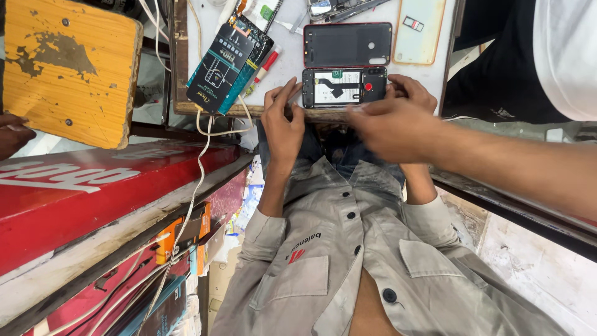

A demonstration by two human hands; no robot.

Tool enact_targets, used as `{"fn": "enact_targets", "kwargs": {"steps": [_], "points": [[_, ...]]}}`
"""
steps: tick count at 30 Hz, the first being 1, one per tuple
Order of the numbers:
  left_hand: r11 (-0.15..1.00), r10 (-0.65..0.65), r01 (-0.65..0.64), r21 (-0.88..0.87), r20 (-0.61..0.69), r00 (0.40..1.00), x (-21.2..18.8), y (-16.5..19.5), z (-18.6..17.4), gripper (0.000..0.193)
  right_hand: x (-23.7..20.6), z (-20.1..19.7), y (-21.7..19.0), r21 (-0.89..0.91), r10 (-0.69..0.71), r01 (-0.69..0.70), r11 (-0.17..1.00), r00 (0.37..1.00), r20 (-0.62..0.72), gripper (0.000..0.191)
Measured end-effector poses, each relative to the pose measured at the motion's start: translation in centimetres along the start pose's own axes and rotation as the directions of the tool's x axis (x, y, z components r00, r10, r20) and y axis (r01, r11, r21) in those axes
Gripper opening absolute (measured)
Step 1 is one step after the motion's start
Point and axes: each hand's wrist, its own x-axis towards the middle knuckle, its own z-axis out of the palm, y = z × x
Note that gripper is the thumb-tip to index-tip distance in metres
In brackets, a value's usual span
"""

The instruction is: The person opens a red smartphone, removes the back cover, and uses a screwdriver to unscrew and detach internal components. They then handle the motherboard and other parts, placing them on the workbench.

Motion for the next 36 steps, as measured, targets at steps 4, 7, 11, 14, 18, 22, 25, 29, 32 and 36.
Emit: {"fn": "enact_targets", "kwargs": {"steps": [4,7,11,14,18,22,25,29,32,36], "points": [[0.997,0.001,-0.001,-0.08,0.004,1.0,0.2,0.0,0.4,0.052,0.4,0.7,-0.4,-0.011,-0.034,0.032,0.999,0.985,-0.171,0.017],[0.994,-0.105,0.106,-0.038,0.019,0.994,0.2,0.1,0.7,0.054,0.8,1.3,0.2,0.15,0.113,-0.09,0.985,0.983,-0.147,0.015],[0.997,-0.029,0.03,0.072,-0.012,0.999,0.1,-0.1,1.2,0.051,0.5,1.6,0.7,0.214,0.136,-0.1,0.972,0.978,-0.159,0.014],[0.998,0.042,-0.041,0.04,-0.016,0.999,0.1,-0.2,1.3,0.05,0.2,1.6,0.5,0.201,0.121,-0.084,0.976,0.976,-0.183,0.014],[1.0,0.025,-0.025,0.0,0.014,1.0,0.1,-0.3,1.3,0.05,-0.1,1.6,-0.1,0.144,0.091,-0.062,0.988,0.974,-0.207,0.015],[0.999,0.047,-0.047,-0.016,0.038,0.998,0.1,0.2,1.2,0.05,-0.4,1.6,-0.5,0.093,0.047,-0.025,0.995,0.969,-0.244,0.015],[0.989,-0.004,-0.004,0.146,0.053,0.999,0.7,0.6,0.7,0.039,-0.4,1.6,-0.8,0.003,-0.014,0.015,1.0,0.973,-0.232,0.015],[0.808,0.272,-0.165,0.566,-0.109,0.956,3.0,1.1,-0.6,0.024,0.0,1.3,-1.0,-0.002,-0.035,0.035,0.999,0.979,-0.203,0.015],[0.692,0.246,-0.102,0.715,-0.101,0.964,4.6,1.4,-1.7,0.023,0.2,1.3,-1.1,0.028,-0.014,0.019,0.999,0.981,-0.191,0.015],[0.672,0.218,-0.121,0.731,-0.038,0.975,5.4,1.3,-2.4,0.016,0.2,1.7,-1.0,0.066,0.013,-0.001,0.998,0.982,-0.188,0.015]]}}
